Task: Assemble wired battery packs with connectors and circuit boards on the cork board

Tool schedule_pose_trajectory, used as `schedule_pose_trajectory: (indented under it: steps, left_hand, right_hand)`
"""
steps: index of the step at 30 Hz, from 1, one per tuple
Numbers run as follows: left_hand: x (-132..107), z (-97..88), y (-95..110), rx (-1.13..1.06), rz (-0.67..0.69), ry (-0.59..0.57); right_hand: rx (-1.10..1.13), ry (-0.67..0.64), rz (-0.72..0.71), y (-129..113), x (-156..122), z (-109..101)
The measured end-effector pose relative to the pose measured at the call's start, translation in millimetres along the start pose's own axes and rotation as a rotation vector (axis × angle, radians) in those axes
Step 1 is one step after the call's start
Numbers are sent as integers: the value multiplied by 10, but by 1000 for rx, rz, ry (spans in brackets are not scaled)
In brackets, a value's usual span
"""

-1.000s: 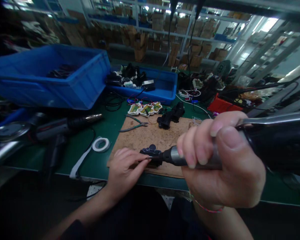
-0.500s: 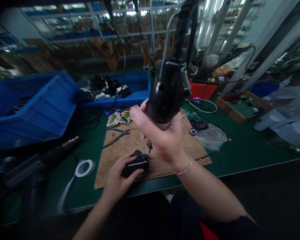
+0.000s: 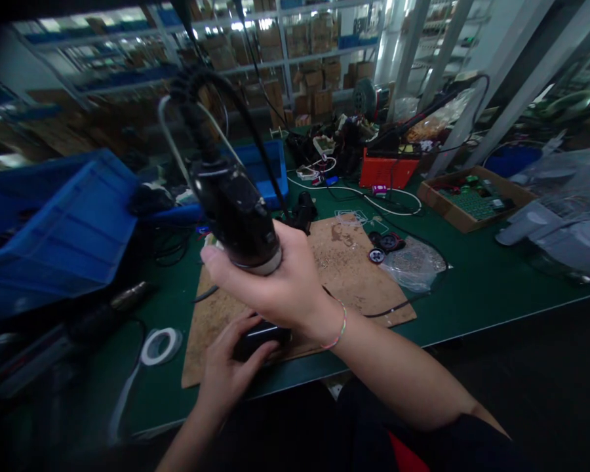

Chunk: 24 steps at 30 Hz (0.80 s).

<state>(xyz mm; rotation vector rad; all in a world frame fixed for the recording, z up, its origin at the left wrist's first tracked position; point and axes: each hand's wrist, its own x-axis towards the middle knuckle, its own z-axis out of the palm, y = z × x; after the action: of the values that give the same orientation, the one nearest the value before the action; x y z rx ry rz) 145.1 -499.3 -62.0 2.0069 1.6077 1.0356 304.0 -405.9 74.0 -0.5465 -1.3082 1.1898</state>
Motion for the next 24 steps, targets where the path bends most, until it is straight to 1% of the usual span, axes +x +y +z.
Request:
schedule_pose_trajectory:
  steps: [5,11,15,17,20,21,22,24]
  left_hand:
    - [-5,-13,-12,-10,-11,-20]
    - [-12,-14,-22,-21,-3,-17]
    - [-12,-12,-28,-21,1,-18]
    - [-7,-10,-31,-21,4,-16]
    - [-3,0,-42,-9,21,-1]
    - [-3,6,-47,-5,28,10]
    - [-4,11,-51,-3,34,21]
    - [-6,20,-53,-2,46,44]
  right_hand:
    - [-74,4,-32,76,12,48]
    - [-100,-95,-1,125,5,44]
    - [-98,-114,19,161,-1,81]
    - [-90,-114,18,140,-5,105]
    - [-68,-143,-5,14,1,77]
    - [-52,-124,-22,-43,13,35]
    - [-38,-71,-52,-97,33,-27]
    - [-11,155,-174,-162,108,-201]
